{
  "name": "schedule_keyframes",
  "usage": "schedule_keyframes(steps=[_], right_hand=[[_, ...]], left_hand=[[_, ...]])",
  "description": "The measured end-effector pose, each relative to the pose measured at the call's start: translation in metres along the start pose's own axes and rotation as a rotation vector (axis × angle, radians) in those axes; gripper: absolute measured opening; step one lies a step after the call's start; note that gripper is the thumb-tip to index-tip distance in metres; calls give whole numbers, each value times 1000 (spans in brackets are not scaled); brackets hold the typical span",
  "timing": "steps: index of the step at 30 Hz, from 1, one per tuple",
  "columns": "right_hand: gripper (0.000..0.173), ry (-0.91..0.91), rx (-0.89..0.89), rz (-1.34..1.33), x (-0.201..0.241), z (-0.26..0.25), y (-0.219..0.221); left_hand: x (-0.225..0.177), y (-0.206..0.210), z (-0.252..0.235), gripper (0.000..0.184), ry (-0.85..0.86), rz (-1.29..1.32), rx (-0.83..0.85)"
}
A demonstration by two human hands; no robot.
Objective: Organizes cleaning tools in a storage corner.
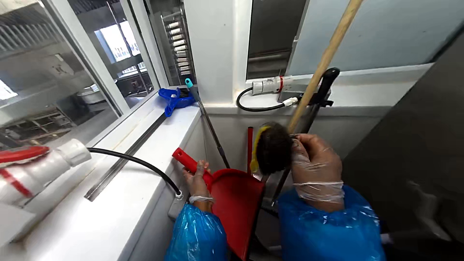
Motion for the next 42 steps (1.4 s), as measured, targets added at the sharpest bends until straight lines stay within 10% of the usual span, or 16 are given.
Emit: schedule_keyframes(steps=[11, 15, 21, 31, 36, 42], right_hand=[[12, 17, 182, -373, 41, -13, 10], [16, -487, 193, -552, 34, 8, 19], [28, -704, 446, -415, -25, 89, 45], [26, -154, 613, -269, -72, 121, 72], [105, 228, 860, 72, -61, 136, 99], [83, -194, 443, 281, -54, 104, 54]], left_hand=[[47, -18, 2, 31, -426, 80, -94], [48, -16, 7, 41, -518, 114, -44], [27, 1, -8, 49, -511, 169, 22], [62, -4, -16, 39, -454, 180, -231], [75, 4, -12, 42, -468, 168, -162], [44, 6, -35, 41, -277, 70, -124]])
Point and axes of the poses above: each hand's wrist, its own z-axis away from the middle knuckle, its own y-axis out of the palm, x = y × z, the point moved 5 cm from there along -z, towards the middle knuckle, and after that the axes turned 13 degrees about z, right-handed, at the moved point
